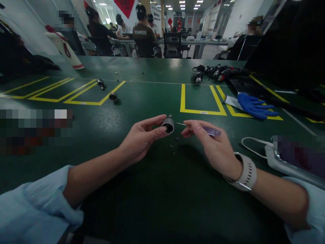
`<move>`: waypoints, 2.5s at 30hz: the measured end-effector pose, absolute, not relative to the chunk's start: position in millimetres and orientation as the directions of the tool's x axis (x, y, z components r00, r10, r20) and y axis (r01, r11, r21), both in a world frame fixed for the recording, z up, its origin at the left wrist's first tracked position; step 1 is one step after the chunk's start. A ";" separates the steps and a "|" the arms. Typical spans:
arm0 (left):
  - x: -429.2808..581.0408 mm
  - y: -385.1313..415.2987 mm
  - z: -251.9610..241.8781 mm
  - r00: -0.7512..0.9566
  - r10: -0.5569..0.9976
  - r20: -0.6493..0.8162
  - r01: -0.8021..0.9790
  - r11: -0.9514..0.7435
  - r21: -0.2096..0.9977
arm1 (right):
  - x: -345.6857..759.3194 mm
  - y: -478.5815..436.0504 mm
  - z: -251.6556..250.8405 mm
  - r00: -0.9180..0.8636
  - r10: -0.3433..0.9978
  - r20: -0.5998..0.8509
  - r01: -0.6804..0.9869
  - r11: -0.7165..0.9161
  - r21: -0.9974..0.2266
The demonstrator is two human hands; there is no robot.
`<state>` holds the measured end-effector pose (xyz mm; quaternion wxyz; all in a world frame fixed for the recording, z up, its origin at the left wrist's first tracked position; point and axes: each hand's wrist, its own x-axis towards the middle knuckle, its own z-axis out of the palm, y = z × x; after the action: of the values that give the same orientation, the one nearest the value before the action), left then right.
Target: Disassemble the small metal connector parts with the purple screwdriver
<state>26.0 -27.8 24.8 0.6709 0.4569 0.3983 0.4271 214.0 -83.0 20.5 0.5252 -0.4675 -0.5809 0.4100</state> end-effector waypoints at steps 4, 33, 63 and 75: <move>25.8 -22.9 26.7 0.287 0.937 -0.201 -0.277 0.282 0.919 | 214.6 -85.0 18.7 -0.022 0.979 0.202 0.052 0.203 -0.978; 21.3 -25.9 20.9 0.296 0.953 -0.058 -0.136 0.103 0.985 | 207.3 -90.4 12.7 0.007 0.920 0.392 0.076 0.391 -0.917; 23.5 -33.4 20.6 0.273 0.959 0.082 -0.063 -0.067 0.996 | 201.2 -95.4 17.3 -0.305 0.750 0.587 0.386 0.661 -0.644; 26.6 -34.6 22.8 0.253 0.966 0.062 -0.047 -0.052 0.998 | 197.8 -97.4 18.3 -0.350 0.753 0.558 0.440 0.657 -0.612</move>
<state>26.6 -34.6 22.8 0.5553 0.5639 0.4071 0.4559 197.8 -97.4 18.3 0.4321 -0.3721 -0.8013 0.1810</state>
